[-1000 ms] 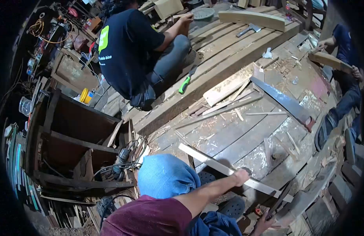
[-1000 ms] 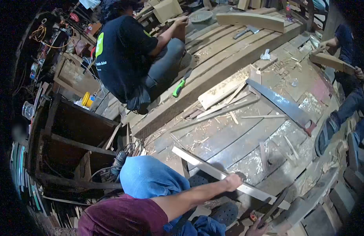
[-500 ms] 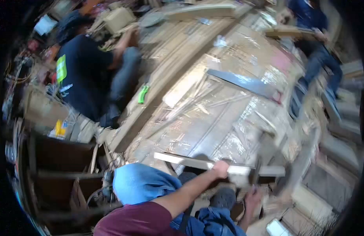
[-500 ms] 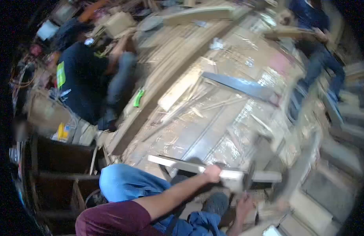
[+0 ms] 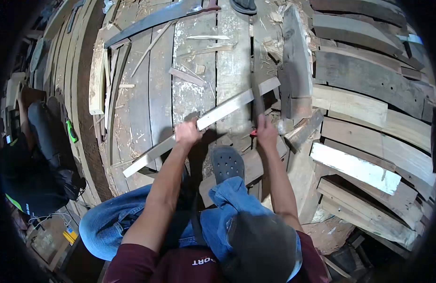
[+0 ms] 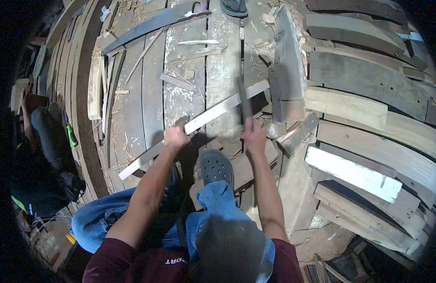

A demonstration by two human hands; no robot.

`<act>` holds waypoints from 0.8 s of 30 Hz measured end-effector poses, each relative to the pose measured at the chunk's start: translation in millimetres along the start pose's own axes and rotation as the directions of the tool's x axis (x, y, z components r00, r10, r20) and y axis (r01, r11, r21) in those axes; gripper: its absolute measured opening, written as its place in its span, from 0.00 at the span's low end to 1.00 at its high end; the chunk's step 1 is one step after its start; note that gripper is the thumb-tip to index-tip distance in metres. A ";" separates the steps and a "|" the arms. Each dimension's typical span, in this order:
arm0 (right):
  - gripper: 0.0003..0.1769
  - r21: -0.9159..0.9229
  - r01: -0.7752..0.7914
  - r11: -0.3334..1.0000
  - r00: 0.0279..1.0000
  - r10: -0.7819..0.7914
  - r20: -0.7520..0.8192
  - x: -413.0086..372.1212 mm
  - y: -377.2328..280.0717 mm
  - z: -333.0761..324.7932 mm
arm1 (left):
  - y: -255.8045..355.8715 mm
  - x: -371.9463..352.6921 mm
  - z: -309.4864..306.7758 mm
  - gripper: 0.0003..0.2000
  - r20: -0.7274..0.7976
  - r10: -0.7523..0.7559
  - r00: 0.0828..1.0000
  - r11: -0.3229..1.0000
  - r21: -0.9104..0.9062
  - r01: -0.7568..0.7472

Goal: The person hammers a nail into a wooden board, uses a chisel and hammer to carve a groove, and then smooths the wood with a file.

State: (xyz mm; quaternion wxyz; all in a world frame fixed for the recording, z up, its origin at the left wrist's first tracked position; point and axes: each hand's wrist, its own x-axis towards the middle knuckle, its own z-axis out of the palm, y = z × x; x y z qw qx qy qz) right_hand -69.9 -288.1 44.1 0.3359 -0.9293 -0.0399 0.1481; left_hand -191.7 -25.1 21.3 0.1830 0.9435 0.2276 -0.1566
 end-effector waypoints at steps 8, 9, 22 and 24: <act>0.25 -0.179 0.035 0.983 0.968 0.011 0.249 -12.8 -24.3 -13.4 | 11.0 1.0 -14.2 0.26 0.111 -0.061 0.992 0.998 0.005 0.061; 0.23 -0.052 0.075 0.996 0.996 -0.072 0.059 2.9 -7.3 -9.8 | 5.4 1.1 -7.0 0.26 0.105 -0.052 0.993 0.999 0.004 0.052; 0.23 -0.245 0.220 0.944 0.975 -0.212 0.059 -1.9 15.7 -9.8 | 13.2 -2.9 -20.5 0.22 0.101 -0.067 0.993 0.998 -0.011 0.068; 0.24 -0.326 0.255 0.910 0.966 -0.258 0.033 -6.3 5.1 -18.0 | 9.1 -2.3 -22.8 0.22 0.157 -0.064 0.986 0.998 -0.014 0.067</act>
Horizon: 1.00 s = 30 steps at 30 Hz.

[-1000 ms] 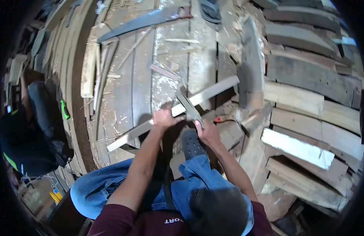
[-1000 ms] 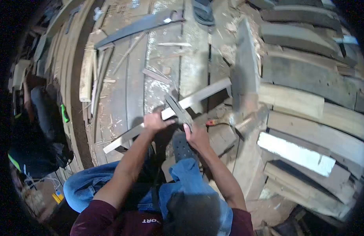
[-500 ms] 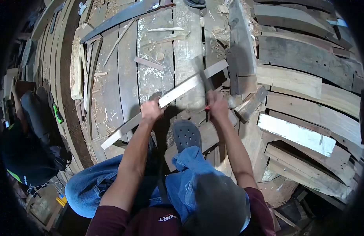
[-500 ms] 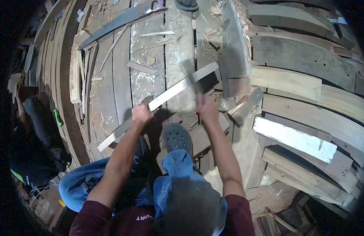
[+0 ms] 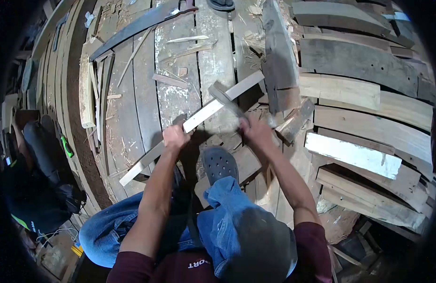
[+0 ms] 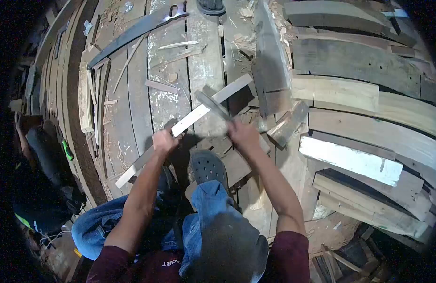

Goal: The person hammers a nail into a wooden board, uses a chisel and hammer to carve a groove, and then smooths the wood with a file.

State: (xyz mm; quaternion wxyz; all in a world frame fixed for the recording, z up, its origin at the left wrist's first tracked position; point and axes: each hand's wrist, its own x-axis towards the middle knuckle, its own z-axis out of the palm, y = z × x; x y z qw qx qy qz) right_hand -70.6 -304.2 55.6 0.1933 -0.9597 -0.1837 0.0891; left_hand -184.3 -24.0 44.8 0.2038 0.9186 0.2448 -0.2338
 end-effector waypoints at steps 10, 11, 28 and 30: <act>0.25 0.052 -0.187 0.981 0.977 0.191 -0.091 40.8 22.7 -14.6 | 5.9 -1.4 -0.1 0.24 -0.044 0.003 0.999 1.000 0.019 -0.002; 0.24 0.171 -0.348 0.922 0.922 0.370 -0.114 54.7 37.8 -1.1 | 7.1 0.1 -1.9 0.26 0.024 -0.017 1.000 0.998 0.063 0.016; 0.23 -0.057 -0.223 0.973 0.975 0.222 -0.023 27.9 36.2 7.2 | 1.9 -1.9 4.5 0.25 -0.023 -0.017 1.000 0.999 0.042 0.018; 0.24 -0.063 -0.051 0.997 0.999 0.050 -0.014 11.2 16.4 2.0 | 3.6 0.3 1.1 0.26 -0.006 -0.019 1.000 0.999 0.043 0.020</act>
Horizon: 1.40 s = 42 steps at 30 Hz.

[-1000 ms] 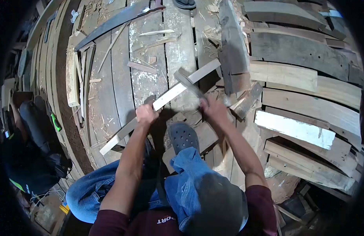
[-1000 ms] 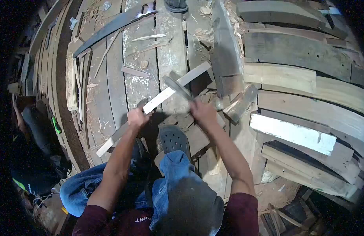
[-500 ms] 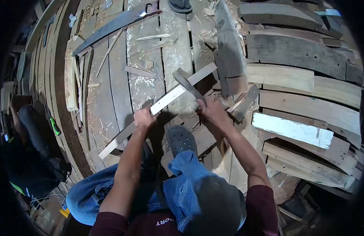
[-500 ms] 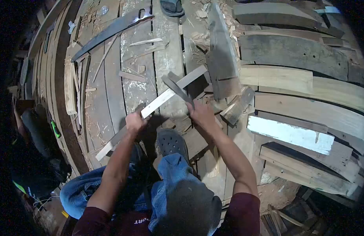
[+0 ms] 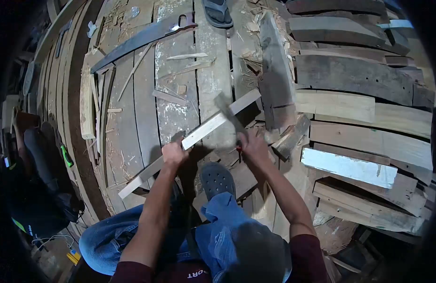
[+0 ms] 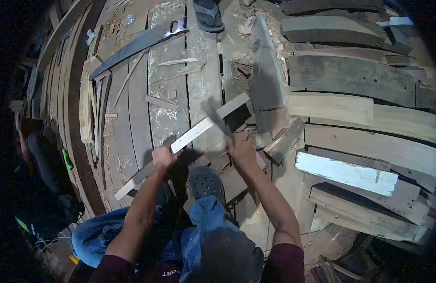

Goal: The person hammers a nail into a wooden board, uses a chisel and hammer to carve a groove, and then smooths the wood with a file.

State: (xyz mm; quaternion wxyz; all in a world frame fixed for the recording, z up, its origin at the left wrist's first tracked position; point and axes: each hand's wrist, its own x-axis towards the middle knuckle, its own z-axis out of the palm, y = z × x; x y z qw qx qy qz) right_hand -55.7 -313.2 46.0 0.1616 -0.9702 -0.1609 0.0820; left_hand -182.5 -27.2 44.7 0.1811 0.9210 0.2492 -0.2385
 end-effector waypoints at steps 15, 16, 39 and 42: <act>0.23 0.144 -0.182 0.973 0.978 0.194 -0.072 -19.0 -36.9 13.2 | -6.3 -0.8 12.9 0.23 -0.087 0.029 0.996 0.998 -0.048 -0.033; 0.22 -0.026 0.016 1.000 0.974 -0.010 0.226 -32.8 -51.7 6.7 | -4.2 0.6 10.0 0.23 -0.084 0.014 0.996 0.999 -0.034 -0.017; 0.25 0.029 0.117 0.993 0.969 -0.120 0.217 -40.1 -33.5 9.2 | -5.0 5.1 12.1 0.25 -0.025 0.003 1.000 1.000 -0.015 -0.004; 0.25 0.031 -0.001 1.000 0.972 -0.006 0.234 -50.1 -33.2 16.4 | -8.0 7.2 14.9 0.25 0.050 -0.030 0.998 0.996 0.086 0.026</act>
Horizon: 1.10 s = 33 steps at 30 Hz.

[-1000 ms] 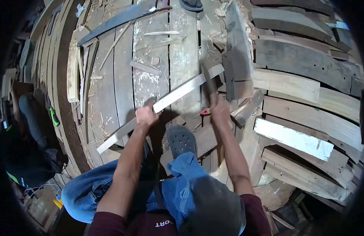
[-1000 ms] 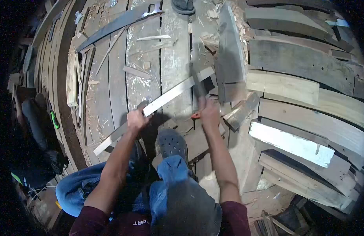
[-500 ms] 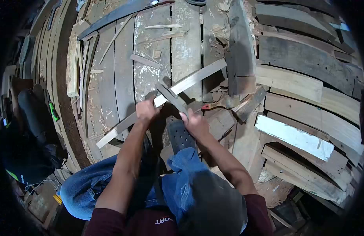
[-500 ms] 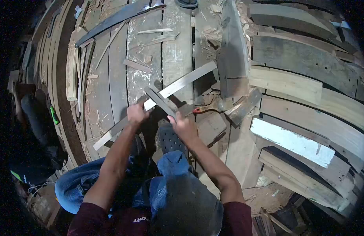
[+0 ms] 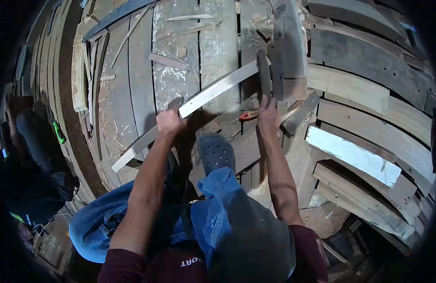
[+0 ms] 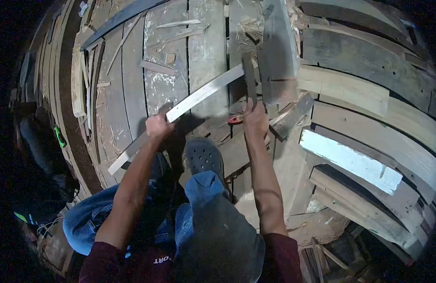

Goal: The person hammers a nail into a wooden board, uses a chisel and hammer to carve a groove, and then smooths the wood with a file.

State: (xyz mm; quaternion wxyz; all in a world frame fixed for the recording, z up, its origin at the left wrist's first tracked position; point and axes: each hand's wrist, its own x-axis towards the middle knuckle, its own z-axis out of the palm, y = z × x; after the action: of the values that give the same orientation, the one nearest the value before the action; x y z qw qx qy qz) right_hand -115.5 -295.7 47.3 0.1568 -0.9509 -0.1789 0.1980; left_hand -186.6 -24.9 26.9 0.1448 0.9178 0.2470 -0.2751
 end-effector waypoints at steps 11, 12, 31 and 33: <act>0.24 0.313 -0.176 0.933 0.969 0.220 -0.110 24.6 8.4 -30.5 | -4.3 -1.3 1.8 0.26 -0.100 0.060 0.993 0.994 -0.083 -0.068; 0.24 0.198 -0.153 0.968 0.988 0.151 0.028 12.1 -0.5 -26.9 | -5.5 0.6 5.1 0.26 -0.115 0.068 0.991 0.994 -0.082 -0.077; 0.26 -0.054 0.020 0.998 0.976 -0.008 0.219 7.1 -6.8 -32.5 | 6.3 -2.4 -0.5 0.25 -0.148 0.011 0.989 0.996 -0.082 -0.023; 0.26 0.007 -0.026 1.000 0.973 0.024 0.229 18.3 1.0 -33.7 | 0.0 -1.0 4.0 0.25 -0.160 0.032 0.987 0.993 -0.103 -0.049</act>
State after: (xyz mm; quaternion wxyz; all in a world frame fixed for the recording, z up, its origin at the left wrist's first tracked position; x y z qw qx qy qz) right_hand -84.9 -296.9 70.4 0.1376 -0.9231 -0.1827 0.3091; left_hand -189.1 -26.9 24.3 0.1792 0.9325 0.2532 -0.1848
